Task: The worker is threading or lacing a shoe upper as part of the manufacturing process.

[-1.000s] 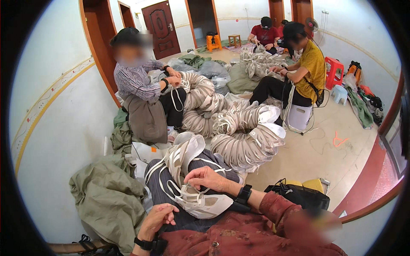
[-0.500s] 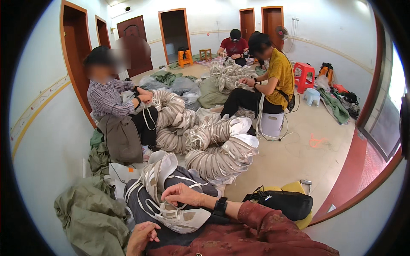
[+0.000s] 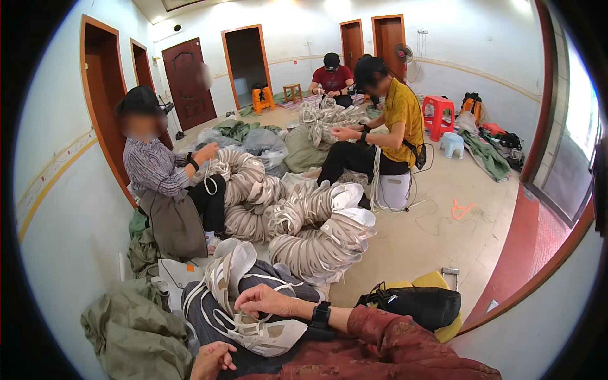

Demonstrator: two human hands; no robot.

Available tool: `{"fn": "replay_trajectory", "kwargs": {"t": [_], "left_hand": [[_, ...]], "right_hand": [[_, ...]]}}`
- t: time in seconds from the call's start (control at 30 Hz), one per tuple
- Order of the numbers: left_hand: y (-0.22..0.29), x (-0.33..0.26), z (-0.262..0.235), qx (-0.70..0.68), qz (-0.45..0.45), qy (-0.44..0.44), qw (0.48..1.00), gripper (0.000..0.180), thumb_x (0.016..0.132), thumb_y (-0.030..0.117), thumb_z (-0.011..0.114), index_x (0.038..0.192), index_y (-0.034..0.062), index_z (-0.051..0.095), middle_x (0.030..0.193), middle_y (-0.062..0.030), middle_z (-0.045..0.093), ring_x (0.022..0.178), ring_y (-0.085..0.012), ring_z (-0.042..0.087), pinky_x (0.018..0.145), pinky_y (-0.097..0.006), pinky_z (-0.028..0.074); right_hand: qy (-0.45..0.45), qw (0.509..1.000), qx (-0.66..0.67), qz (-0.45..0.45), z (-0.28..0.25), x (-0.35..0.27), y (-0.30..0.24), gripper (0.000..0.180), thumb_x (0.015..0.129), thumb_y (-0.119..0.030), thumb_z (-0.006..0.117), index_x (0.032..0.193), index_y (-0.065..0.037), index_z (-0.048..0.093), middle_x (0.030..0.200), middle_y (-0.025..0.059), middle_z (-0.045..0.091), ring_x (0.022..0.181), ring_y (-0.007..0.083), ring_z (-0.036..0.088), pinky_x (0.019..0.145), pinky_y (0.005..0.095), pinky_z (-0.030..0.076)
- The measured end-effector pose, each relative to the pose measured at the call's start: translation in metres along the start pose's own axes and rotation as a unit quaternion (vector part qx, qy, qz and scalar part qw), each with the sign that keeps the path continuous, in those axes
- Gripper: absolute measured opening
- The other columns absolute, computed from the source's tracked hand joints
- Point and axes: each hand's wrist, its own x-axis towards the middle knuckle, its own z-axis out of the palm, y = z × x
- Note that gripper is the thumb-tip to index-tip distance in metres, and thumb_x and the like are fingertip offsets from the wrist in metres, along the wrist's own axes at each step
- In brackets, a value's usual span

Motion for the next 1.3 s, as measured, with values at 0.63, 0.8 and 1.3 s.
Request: {"fn": "replay_trajectory", "kwargs": {"t": [0.63, 0.8, 1.3], "left_hand": [[0.0021, -0.0041, 0.0046, 0.000, 0.007, 0.015, 1.000, 0.029, 0.103, 0.025, 0.056, 0.107, -0.0020, 0.065, 0.071, 0.0029, 0.051, 0.064, -0.0072, 0.046, 0.062, -0.022, 0.042], [0.0035, -0.0040, 0.0051, 0.009, 0.005, 0.013, 1.000, 0.029, 0.103, 0.025, 0.055, 0.106, -0.0017, 0.065, 0.071, 0.0028, 0.050, 0.064, -0.0072, 0.046, 0.062, -0.021, 0.041], [-0.0018, -0.0012, 0.0013, -0.004, -0.014, 0.022, 1.000, 0.027, 0.103, 0.024, 0.056, 0.106, -0.0019, 0.065, 0.070, 0.0032, 0.050, 0.063, -0.0068, 0.046, 0.062, -0.021, 0.042]], "right_hand": [[-0.004, 1.000, 0.016, 0.007, -0.0013, 0.0005, 0.0034, 0.016, 0.094, -0.009, 0.063, 0.104, 0.001, 0.070, 0.069, -0.0016, 0.059, 0.059, 0.0054, 0.052, 0.056, 0.0215, 0.042], [-0.006, 1.000, 0.019, -0.001, -0.0006, 0.0004, 0.0029, 0.016, 0.094, -0.009, 0.063, 0.104, 0.002, 0.069, 0.070, -0.0013, 0.059, 0.060, 0.0052, 0.052, 0.056, 0.0214, 0.043], [-0.009, 1.000, 0.023, 0.005, 0.0003, 0.0004, -0.0001, 0.015, 0.095, -0.009, 0.063, 0.102, 0.002, 0.070, 0.072, -0.0017, 0.059, 0.062, 0.0052, 0.053, 0.058, 0.0212, 0.043]]}}
